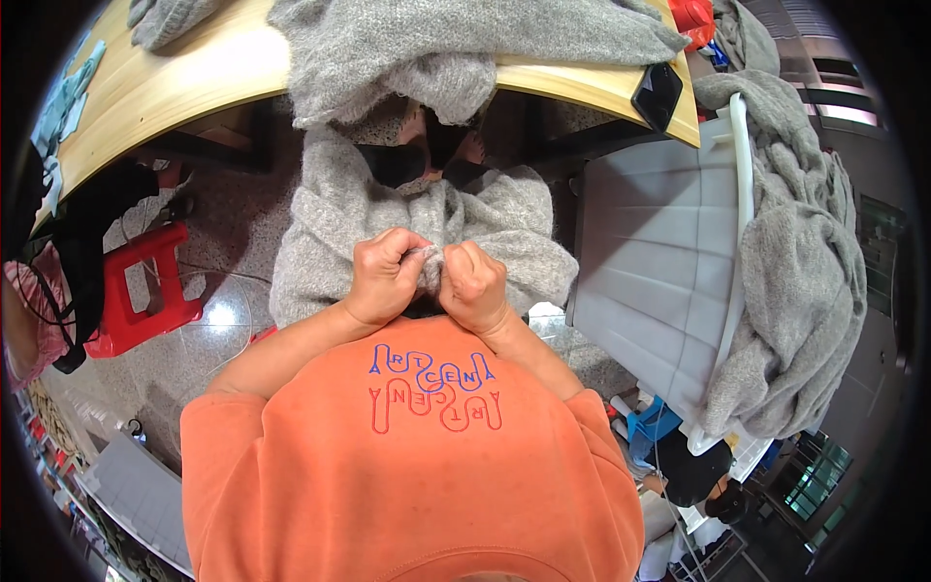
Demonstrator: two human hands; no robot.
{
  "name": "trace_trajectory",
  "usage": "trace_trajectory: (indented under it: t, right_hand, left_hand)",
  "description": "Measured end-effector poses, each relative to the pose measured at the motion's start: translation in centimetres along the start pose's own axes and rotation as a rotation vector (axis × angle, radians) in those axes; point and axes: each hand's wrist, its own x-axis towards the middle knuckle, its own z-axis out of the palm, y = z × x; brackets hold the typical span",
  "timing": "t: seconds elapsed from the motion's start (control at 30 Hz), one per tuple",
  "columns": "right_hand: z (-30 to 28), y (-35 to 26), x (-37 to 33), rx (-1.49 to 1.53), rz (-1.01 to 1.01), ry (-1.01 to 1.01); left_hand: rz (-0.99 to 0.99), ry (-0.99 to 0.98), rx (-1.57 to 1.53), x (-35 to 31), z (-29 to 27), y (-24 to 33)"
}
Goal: Inspecting and manually removing loose fibers or imperfections from woolen sweaters in a factory.
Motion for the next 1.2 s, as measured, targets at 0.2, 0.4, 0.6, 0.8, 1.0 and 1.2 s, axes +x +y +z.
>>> trace_trajectory:
  t: [0.2, 0.4, 0.6, 0.8, 1.0, 1.2]
  right_hand:
    - [-0.1, 0.4, -0.3, 0.115, 0.021, -0.033]
    - [-0.3, -0.6, 0.1, 0.014, 0.067, -0.111]
    - [0.2, -0.9, -0.1, 0.137, 0.196, -0.058]
    - [0.5, -1.0, 0.5, 0.174, 0.216, 0.045]
    - [0.9, -0.4, 1.1, 0.055, 0.129, 0.007]
    - [-1.4, 1.0, -0.4, 0.142, 0.291, 0.177]
  left_hand:
    - [0.080, 0.036, 0.067, -0.2, 0.3, -0.2]
    - [0.013, 0.054, 0.019, -0.3, 0.4, -0.3]
    - [0.168, 0.065, 0.127, 0.0, 0.2, -0.2]
    - [0.356, 0.105, 0.179, 0.1, 0.6, 0.0]
    - [0.408, 0.118, 0.243, -0.2, 0.3, 0.1]
    - [0.195, -0.108, 0.394, 0.9, -1.9, -1.2]
